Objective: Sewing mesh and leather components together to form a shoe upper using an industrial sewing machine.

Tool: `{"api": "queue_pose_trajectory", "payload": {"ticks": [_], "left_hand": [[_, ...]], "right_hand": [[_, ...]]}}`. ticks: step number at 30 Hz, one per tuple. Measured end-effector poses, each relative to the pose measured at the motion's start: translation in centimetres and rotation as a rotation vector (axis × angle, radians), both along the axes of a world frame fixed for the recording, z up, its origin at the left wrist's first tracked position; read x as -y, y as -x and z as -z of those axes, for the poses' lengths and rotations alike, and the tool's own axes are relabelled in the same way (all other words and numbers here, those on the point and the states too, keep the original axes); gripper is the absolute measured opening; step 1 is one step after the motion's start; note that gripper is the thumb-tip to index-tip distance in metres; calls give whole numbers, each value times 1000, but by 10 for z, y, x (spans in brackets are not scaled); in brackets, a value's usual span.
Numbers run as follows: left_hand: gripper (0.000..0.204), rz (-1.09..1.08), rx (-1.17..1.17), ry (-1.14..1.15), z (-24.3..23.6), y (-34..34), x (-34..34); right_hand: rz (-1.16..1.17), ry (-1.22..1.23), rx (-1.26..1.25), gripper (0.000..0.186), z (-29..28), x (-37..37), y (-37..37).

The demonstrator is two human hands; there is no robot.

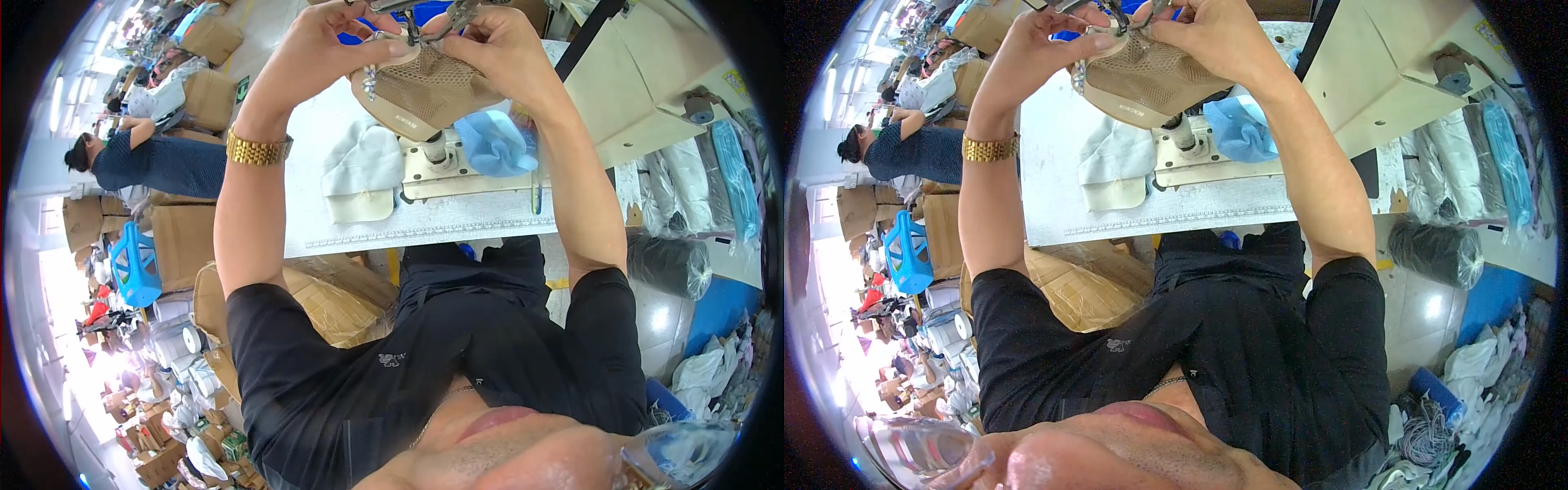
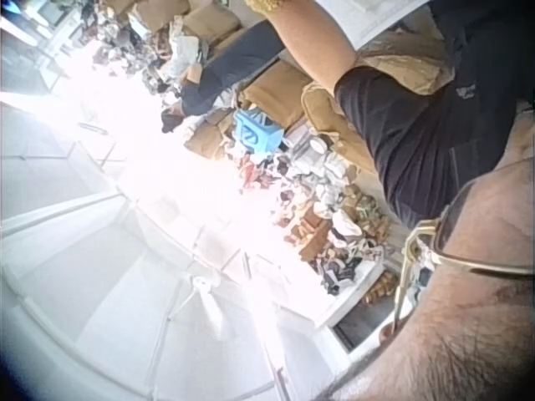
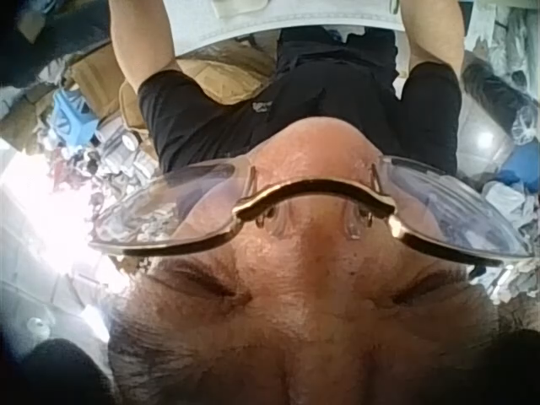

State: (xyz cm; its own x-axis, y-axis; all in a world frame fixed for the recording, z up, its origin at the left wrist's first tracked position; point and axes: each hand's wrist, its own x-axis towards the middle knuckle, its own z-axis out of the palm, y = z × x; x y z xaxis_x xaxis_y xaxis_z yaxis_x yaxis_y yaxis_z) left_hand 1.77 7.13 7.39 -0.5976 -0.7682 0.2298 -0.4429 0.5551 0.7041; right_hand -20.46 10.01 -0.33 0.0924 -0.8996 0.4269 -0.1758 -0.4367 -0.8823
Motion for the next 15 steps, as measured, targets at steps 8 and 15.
{"api": "queue_pose_trajectory", "payload": {"ticks": [8, 15], "left_hand": [[19, -57, -100, -109, 45, -21, 19], [24, 16, -328, -53, 63, -15, 15]], "right_hand": [[31, -97, -88, 14, -15, 3, 6], [96, -158, 145, 20, 2, -5, 13]]}}
